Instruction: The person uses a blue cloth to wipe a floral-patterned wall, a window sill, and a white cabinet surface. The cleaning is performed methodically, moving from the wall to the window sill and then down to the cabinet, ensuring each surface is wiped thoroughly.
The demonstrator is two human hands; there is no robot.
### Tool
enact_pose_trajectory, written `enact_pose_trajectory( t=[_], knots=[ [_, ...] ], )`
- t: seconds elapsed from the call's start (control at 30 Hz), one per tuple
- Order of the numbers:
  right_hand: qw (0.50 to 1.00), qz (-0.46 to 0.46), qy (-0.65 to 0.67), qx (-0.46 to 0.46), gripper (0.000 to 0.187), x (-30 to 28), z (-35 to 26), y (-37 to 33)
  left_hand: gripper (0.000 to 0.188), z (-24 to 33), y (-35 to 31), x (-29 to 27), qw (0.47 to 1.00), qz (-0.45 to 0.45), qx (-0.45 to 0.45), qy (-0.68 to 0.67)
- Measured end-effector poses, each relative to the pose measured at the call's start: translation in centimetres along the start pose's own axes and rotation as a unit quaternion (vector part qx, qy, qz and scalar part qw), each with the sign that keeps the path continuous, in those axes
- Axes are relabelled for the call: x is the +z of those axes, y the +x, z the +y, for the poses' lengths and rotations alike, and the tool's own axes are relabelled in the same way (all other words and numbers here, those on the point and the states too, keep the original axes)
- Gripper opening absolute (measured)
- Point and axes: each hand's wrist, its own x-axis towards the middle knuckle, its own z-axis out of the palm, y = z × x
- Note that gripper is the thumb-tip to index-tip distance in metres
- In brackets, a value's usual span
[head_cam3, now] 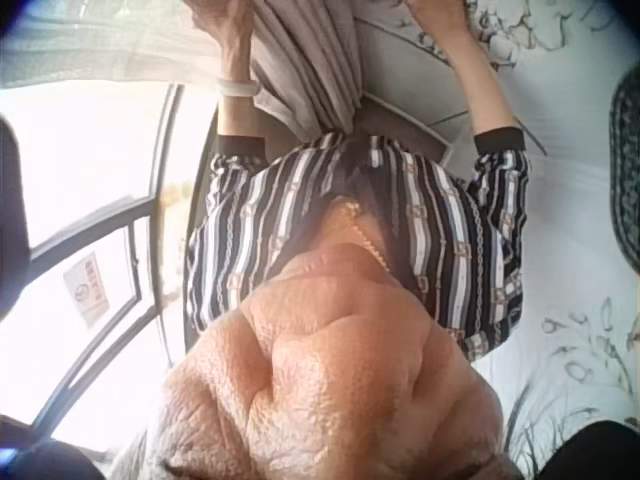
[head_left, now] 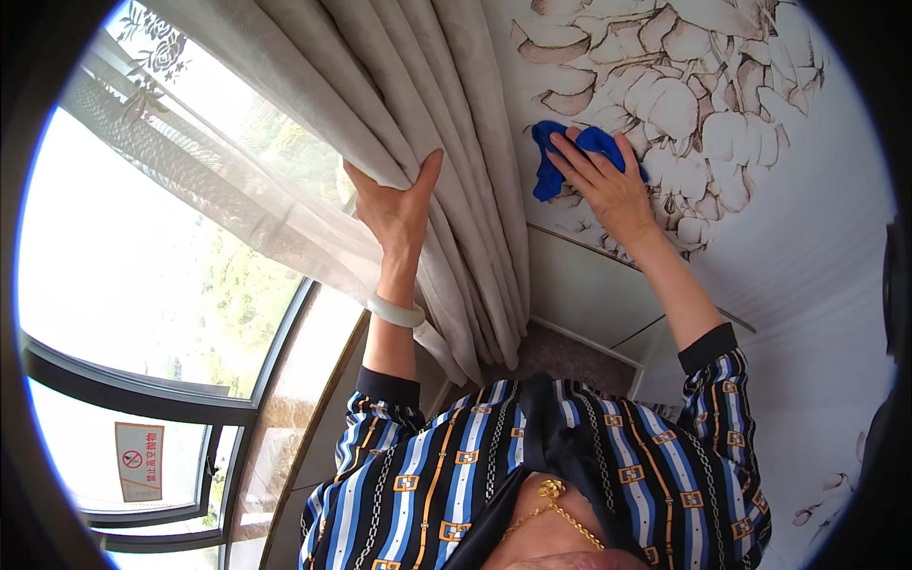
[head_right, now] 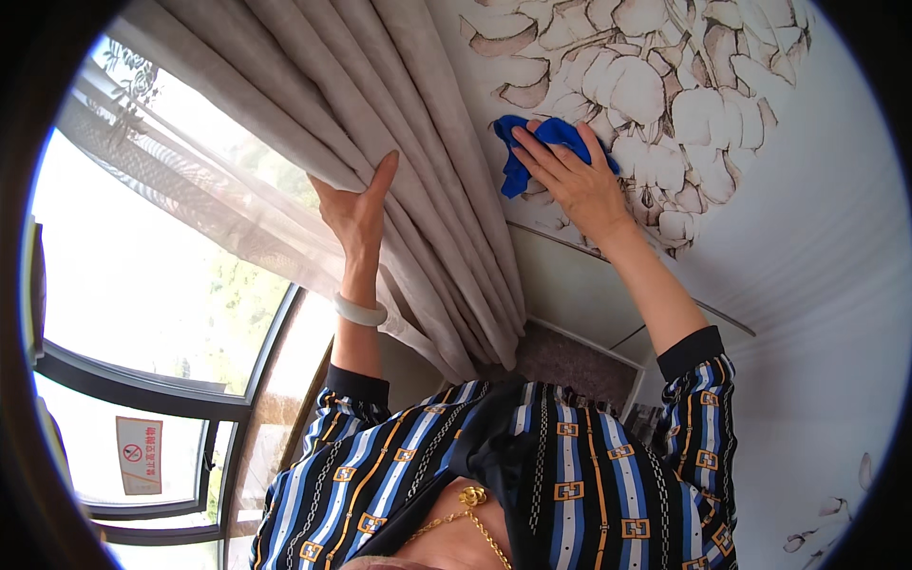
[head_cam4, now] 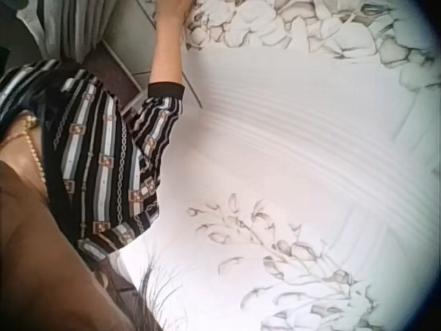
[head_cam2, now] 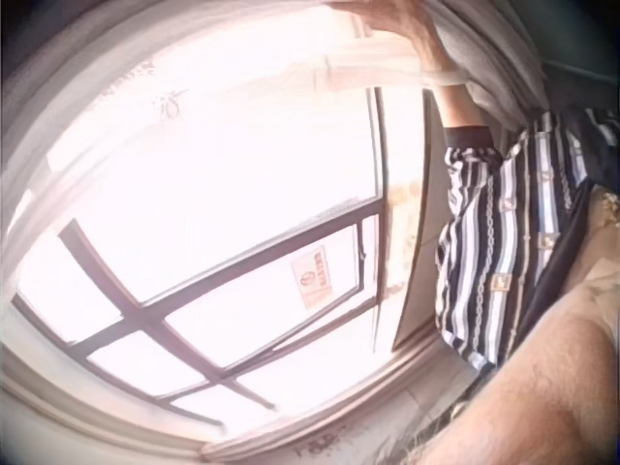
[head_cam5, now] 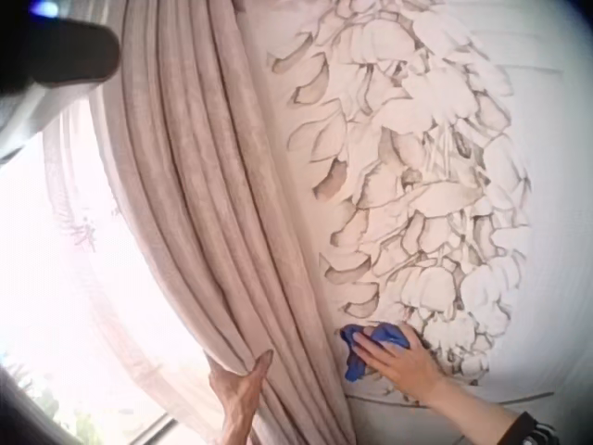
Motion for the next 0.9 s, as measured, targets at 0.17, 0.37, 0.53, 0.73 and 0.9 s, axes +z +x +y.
enact_pose_trajectory(
  t=[0.17, 0.37, 0.53, 0.73, 0.9],
  knots=[
    [1.000, -0.005, 0.001, 0.015, 0.062, -0.1, 0.9, 0.0, 0.101, 2.1, -1.9, -2.1, 0.932, 0.156, 0.321, 0.062],
    [0.969, 0.199, -0.056, 0.137, 0.061, -2.7, 4.4, 7.6, 0.135, -6.8, -5.5, -6.5, 0.985, 0.161, 0.060, 0.026],
    [0.968, 0.219, -0.077, 0.093, 0.053, -7.5, 5.6, 12.2, 0.147, -7.9, -4.0, -0.1, 0.995, 0.032, 0.060, 0.070],
    [0.983, 0.142, -0.069, 0.091, 0.051, -1.8, 3.5, 5.9, 0.130, -5.9, 2.0, 8.7, 0.999, -0.031, 0.025, 0.034],
    [0.986, 0.143, -0.068, 0.057, 0.048, -2.4, 3.9, 5.0, 0.127, -7.5, 3.6, 11.8, 0.999, -0.037, 0.018, -0.032]
  ],
)
